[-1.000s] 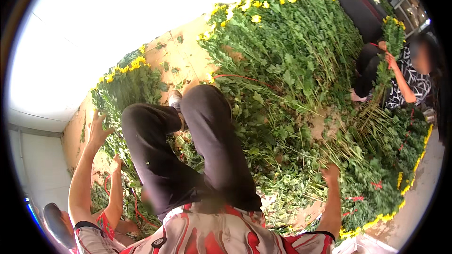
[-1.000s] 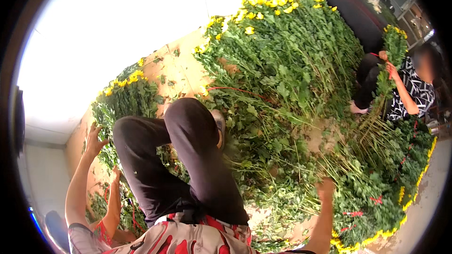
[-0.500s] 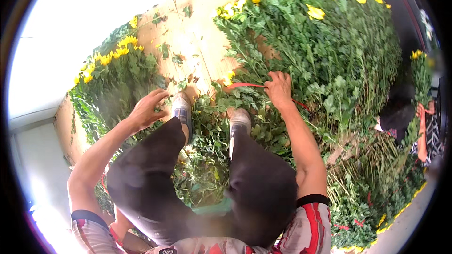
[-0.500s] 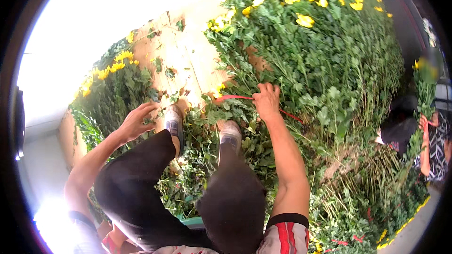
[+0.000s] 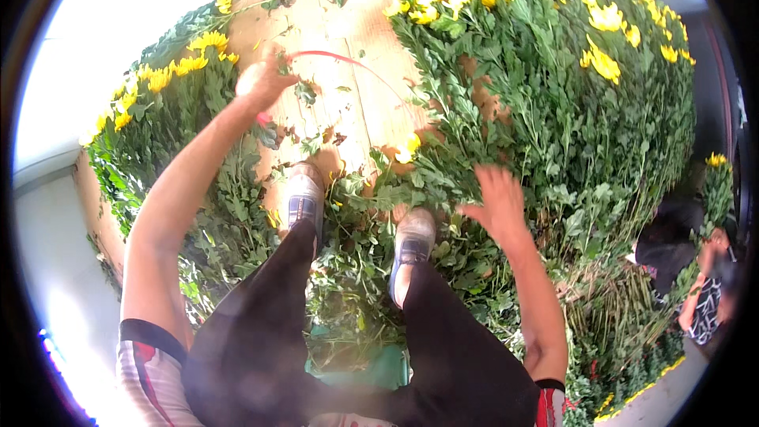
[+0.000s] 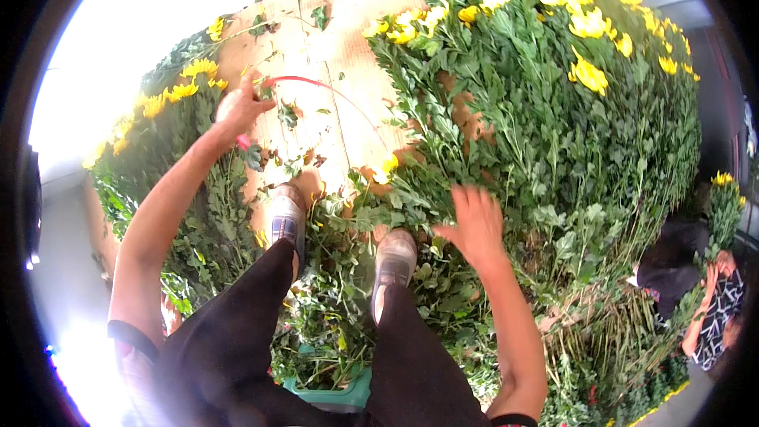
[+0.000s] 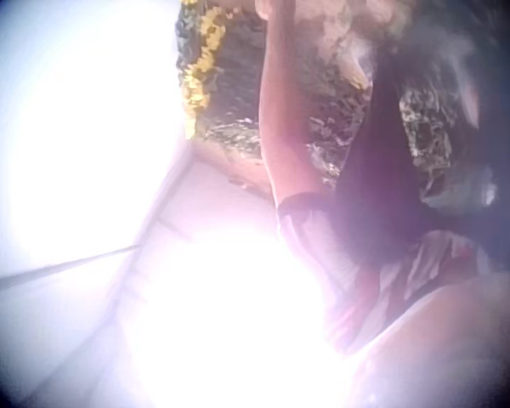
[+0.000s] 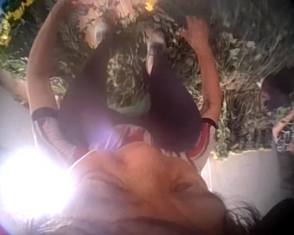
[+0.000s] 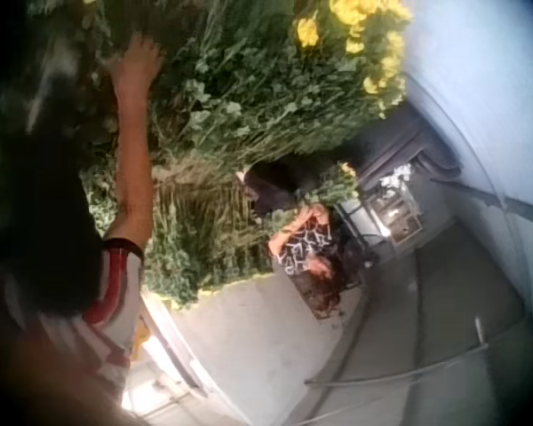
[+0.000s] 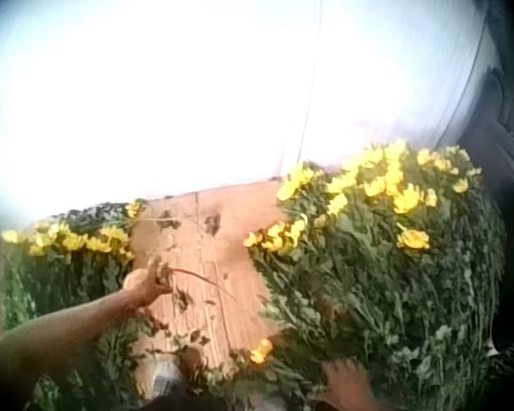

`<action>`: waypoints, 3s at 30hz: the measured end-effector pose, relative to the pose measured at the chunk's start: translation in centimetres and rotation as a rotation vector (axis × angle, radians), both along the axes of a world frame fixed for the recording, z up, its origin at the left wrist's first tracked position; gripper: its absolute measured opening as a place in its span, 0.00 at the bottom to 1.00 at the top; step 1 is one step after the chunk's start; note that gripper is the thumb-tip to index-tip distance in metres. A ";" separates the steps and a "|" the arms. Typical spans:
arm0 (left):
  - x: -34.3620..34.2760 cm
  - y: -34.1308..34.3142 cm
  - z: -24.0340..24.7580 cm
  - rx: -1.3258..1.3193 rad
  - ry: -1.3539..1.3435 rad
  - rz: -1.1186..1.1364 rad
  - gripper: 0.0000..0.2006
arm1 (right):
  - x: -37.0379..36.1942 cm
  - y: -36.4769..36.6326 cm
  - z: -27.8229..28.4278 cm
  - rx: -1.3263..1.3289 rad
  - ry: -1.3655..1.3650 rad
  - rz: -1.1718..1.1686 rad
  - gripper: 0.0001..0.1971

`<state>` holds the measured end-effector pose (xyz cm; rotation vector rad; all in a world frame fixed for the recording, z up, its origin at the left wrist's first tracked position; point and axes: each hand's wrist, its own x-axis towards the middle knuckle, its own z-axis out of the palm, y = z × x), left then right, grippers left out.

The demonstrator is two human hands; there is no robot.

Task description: The person assembles a large bundle of yellow flowers by hand, ties them together with a red ribbon, and places the finished bundle onto the floor before beginning to gather flowers for the next bundle.

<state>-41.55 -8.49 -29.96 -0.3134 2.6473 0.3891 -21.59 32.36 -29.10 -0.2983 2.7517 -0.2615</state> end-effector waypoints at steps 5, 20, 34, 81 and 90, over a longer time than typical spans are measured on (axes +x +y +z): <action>5.9 1.0 -3.3 -0.022 0.338 -0.494 0.30 | 5.5 2.4 -2.3 -0.350 -0.277 -0.404 0.17; 15.8 13.2 -7.3 1.271 -0.645 0.821 0.16 | -1.4 -6.7 -4.6 -0.289 -0.181 -0.326 0.20; 16.8 11.8 -4.4 1.652 -0.572 0.216 0.15 | 6.0 -4.0 -3.3 -0.756 -0.263 -0.739 0.09; 11.6 6.2 -8.2 1.345 0.272 -0.171 0.11 | 4.2 -2.6 -7.5 -0.944 -0.344 -0.971 0.16; 10.8 6.6 -6.3 0.779 0.178 0.551 0.46 | 3.2 -3.8 -4.3 -0.941 -0.300 -0.820 0.11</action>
